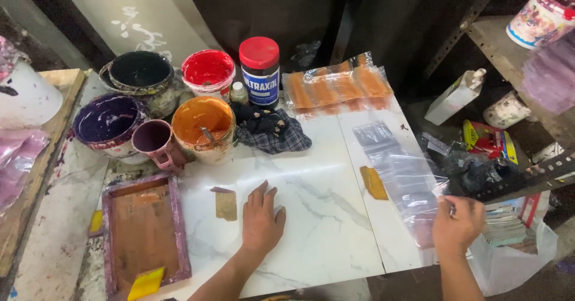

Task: Smoothing plastic sheets, wiping a cloth on a table, and sorting plastic bags in a print shop.

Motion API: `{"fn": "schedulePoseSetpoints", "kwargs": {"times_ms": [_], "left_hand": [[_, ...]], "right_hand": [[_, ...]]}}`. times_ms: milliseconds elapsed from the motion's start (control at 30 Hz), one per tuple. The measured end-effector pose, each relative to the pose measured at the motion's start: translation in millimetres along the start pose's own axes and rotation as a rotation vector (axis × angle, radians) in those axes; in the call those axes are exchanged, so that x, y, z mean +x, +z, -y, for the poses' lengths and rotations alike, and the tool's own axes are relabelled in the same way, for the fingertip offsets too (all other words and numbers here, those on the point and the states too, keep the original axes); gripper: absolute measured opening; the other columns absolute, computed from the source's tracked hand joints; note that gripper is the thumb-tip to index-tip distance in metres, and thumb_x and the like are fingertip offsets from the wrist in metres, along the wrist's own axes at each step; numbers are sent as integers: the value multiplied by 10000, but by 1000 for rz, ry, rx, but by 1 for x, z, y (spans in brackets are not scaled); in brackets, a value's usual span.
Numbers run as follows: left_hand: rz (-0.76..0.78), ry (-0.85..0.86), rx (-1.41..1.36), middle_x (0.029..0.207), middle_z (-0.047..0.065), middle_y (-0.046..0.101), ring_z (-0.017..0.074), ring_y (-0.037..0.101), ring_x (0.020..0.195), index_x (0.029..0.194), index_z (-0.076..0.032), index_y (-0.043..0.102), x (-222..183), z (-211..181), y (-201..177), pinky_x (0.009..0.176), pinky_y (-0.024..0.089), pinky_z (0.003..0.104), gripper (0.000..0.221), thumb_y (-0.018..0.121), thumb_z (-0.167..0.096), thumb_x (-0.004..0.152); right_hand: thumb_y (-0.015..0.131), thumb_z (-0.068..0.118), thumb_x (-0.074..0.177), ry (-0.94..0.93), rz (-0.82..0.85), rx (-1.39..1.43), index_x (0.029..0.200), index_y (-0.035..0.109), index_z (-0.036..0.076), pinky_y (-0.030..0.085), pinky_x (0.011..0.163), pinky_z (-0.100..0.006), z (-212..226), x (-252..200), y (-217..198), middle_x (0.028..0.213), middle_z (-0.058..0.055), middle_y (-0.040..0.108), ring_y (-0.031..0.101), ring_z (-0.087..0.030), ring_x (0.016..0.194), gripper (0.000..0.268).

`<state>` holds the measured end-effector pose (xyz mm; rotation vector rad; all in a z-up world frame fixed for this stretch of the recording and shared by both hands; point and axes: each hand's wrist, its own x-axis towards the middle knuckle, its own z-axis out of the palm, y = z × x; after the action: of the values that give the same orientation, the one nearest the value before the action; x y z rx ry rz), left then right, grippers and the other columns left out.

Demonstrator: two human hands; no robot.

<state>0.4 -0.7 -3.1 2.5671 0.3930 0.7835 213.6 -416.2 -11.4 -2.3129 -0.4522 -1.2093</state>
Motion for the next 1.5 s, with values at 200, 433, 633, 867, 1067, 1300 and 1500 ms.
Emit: {"fn": "schedulePoseSetpoints", "kwargs": {"times_ms": [200,433,633,867,1067,1300,1500], "left_hand": [[-7,-30,-108,1387,205,577,383,584,1224,1258,-28,608,-4,2,-5,890,539,482,404,675,-130,873],[169,-192,-672,1097,97,694,208,676,850,1180,-50,687,-35,-30,-29,756,607,318,255,641,-75,930],[645,-616,-1036,1189,87,675,179,691,972,1374,-118,594,-41,-50,-81,831,554,313,839,631,-681,753],[607,-1047,-1057,1067,68,685,184,713,851,1388,-65,534,-12,-35,-119,669,587,308,726,748,-423,794],[585,-1073,-834,880,6,607,153,654,708,1327,-133,548,3,-16,-113,635,579,275,495,669,-360,903],[739,-947,-857,1251,-4,632,94,551,807,1583,-177,310,4,0,-133,807,511,252,1033,787,-422,699],[576,-1065,-721,938,-1,599,132,624,802,1330,-119,602,0,-4,-109,683,531,272,553,740,-353,848]], "right_hand": [[742,246,1043,790,274,116,1128,701,141,450,698,-388,62,42,-28,907,-38,619,563,-224,753,142],[639,68,977,1114,149,875,1278,650,107,467,547,-217,157,3,-24,930,-55,643,561,-113,632,304],[585,86,921,1017,611,1065,1492,515,64,548,886,-393,278,-55,-44,1409,-112,623,635,-248,1147,576],[632,163,903,935,1058,1045,1561,462,126,506,1103,-376,342,-83,-53,1494,-22,576,580,-185,1353,681],[645,24,882,829,1038,1255,1541,452,32,511,1097,-378,352,-104,-35,1437,-77,560,657,-235,1263,687],[588,400,879,940,1218,1258,1550,443,110,539,1063,-426,362,-70,-41,1596,-4,463,531,-185,1368,746],[634,212,916,678,1351,1147,1556,440,108,466,1121,-369,341,-85,-42,1544,-28,538,522,-175,1423,678]]}}
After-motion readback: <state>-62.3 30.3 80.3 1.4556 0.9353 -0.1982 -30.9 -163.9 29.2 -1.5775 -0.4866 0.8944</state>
